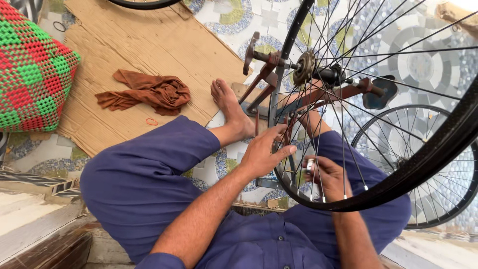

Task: The person works on a bicycle wheel by using a wrench and by hand, adjusting components on a truing stand while sitting on the floor.

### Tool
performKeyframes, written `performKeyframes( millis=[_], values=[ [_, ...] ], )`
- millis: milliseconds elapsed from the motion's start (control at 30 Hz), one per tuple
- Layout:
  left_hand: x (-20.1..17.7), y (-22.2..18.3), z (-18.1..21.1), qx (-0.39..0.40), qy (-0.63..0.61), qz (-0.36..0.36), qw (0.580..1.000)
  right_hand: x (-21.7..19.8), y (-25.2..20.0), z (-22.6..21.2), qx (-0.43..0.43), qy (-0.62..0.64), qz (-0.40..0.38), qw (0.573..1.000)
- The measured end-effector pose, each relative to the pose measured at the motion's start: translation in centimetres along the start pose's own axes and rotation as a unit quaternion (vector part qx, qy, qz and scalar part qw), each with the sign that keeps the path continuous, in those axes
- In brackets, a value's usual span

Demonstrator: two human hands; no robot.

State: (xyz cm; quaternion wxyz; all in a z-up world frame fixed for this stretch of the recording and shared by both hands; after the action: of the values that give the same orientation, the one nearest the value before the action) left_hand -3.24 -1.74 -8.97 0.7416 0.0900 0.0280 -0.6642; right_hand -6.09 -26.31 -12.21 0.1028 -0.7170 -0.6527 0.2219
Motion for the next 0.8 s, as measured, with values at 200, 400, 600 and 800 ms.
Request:
performKeyframes(
  millis=[200,400,600,800],
  values=[
    [-0.1,-0.5,-0.3,-0.087,-0.089,-0.036,0.992,4.5,-0.1,0.4,0.03,0.18,-0.126,0.975],
    [1.6,-0.7,-1.1,-0.104,-0.102,-0.073,0.987,4.2,-0.1,0.4,0.043,0.228,-0.143,0.962],
    [1.5,-0.7,-1.1,-0.114,-0.082,-0.073,0.987,4.7,-0.9,-0.8,0.048,0.224,-0.148,0.962],
    [1.4,-0.6,-0.6,-0.089,-0.08,-0.063,0.991,4.1,-0.8,-2.5,-0.034,-0.042,-0.032,0.998]
  ],
)
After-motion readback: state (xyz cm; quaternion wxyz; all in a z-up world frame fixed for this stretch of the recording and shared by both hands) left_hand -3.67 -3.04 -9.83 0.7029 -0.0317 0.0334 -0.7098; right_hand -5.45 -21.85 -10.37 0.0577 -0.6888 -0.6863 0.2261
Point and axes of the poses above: each hand's wrist, its own y-axis towards the middle knuckle, its own x-axis out of the palm, z = x × y, the point moved 7 cm from there along y, towards the middle knuckle, and after that the axes turned 9 degrees about z, right-handed, at the moved point
